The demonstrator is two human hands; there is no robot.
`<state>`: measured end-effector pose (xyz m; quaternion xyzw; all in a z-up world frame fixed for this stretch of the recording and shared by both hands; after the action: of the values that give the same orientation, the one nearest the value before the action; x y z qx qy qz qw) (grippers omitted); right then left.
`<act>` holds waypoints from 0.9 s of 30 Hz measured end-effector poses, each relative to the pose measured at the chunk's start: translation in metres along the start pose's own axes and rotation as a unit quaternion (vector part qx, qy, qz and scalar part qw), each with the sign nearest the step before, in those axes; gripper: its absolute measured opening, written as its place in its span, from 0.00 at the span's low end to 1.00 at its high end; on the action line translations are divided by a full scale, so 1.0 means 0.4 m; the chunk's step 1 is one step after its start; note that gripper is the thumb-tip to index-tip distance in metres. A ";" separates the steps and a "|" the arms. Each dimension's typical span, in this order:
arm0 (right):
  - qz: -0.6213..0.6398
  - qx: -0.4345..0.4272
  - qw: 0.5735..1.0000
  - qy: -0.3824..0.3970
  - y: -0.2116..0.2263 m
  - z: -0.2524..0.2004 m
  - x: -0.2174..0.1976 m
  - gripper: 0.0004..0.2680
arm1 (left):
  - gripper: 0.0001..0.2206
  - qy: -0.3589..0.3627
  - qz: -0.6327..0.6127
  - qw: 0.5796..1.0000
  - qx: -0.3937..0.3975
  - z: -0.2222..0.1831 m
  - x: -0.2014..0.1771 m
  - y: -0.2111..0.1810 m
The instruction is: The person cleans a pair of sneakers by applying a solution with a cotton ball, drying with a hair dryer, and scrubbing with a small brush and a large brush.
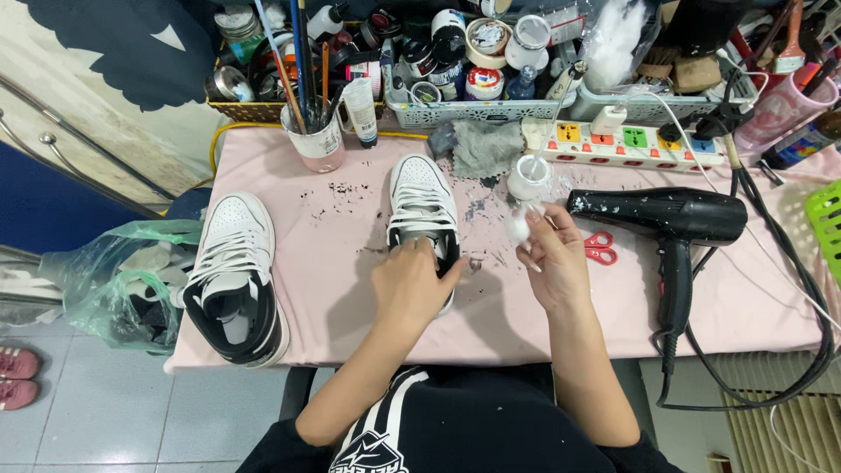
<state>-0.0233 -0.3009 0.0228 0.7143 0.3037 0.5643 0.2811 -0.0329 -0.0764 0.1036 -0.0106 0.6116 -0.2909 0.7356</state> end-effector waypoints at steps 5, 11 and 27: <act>0.009 0.020 1.000 0.008 -0.014 -0.005 -0.040 0.04 | 0.23 -0.005 0.023 1.000 0.018 0.018 0.068 -0.020; 0.046 0.022 0.997 0.065 -0.003 -0.025 -0.028 0.04 | 0.14 -0.006 0.001 0.999 0.047 0.042 0.065 -0.015; -0.428 -0.300 0.848 0.084 0.068 -0.039 0.218 0.09 | 0.17 -0.012 -0.613 0.790 -0.012 0.090 0.185 0.276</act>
<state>-0.0198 -0.2524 0.1015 0.3438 0.4178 0.5096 0.6690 0.0516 -0.0297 0.0053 -0.3956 0.4714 -0.6735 0.4096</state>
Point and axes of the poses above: each hand's wrist, its own z-axis towards the middle knuckle, its own x-axis out of the palm, y = z × x, the point moved 10 cm from there along z, towards the middle knuckle, and after that the axes turned 11 degrees about x, right-handed, at the moved point
